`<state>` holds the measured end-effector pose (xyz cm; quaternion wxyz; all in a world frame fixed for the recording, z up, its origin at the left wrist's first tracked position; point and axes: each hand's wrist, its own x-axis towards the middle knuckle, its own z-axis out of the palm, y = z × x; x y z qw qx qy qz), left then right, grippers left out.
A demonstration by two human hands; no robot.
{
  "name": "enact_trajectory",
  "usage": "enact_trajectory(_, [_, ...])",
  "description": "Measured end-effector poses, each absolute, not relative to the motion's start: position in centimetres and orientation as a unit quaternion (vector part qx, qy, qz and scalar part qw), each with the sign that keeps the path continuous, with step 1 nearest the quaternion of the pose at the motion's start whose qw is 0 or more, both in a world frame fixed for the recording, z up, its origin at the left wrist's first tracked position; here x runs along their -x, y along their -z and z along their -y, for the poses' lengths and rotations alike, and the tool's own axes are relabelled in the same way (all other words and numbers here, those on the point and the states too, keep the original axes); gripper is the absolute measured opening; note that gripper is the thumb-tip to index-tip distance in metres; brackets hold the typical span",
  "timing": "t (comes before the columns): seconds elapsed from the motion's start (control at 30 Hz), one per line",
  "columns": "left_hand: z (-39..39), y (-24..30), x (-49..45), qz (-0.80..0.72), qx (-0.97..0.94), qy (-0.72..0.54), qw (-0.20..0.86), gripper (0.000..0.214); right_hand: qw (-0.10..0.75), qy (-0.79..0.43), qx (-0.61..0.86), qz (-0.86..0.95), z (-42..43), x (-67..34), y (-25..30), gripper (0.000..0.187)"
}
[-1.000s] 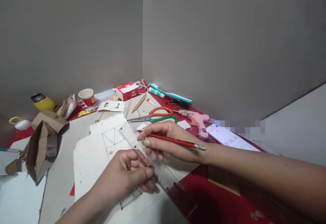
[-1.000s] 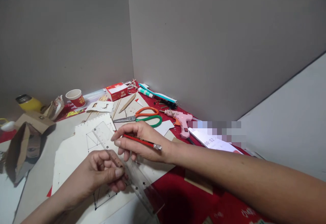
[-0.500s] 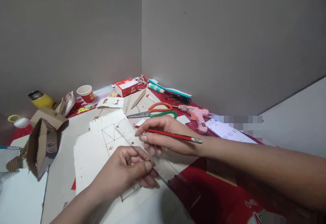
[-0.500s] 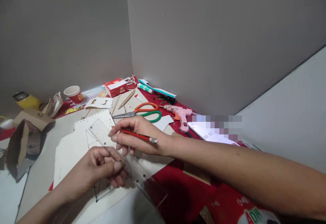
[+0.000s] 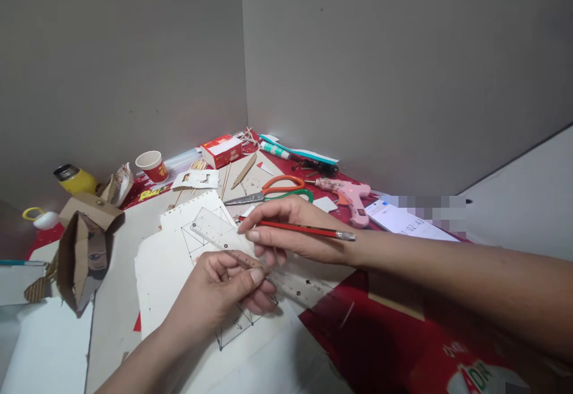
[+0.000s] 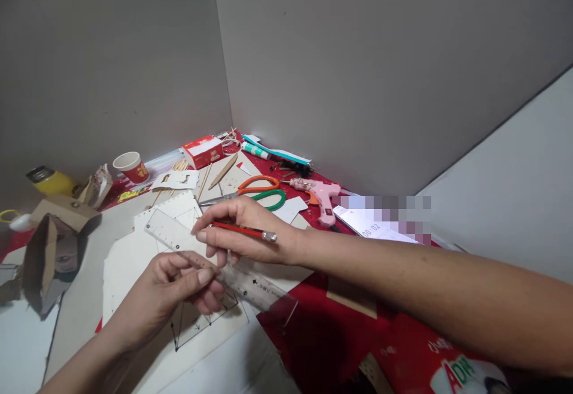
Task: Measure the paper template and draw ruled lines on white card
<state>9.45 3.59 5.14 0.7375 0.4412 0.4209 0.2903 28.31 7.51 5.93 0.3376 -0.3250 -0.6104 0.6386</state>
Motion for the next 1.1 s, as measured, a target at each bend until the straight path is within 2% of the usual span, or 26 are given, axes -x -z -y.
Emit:
enact_trajectory(0.77, [-3.5, -4.6, -9.7, -0.425, -0.421, -0.309, 0.739, 0.036, 0.326, -0.61, 0.325, 0.645, -7.9, -28.2, -5.8, 0.017])
enact_trajectory(1.1, [-4.0, -4.3, -9.1, -0.39, -0.477, -0.262, 0.743, 0.038, 0.319, -0.606, 0.348, 0.641, -8.5, -28.6, -5.3, 0.022])
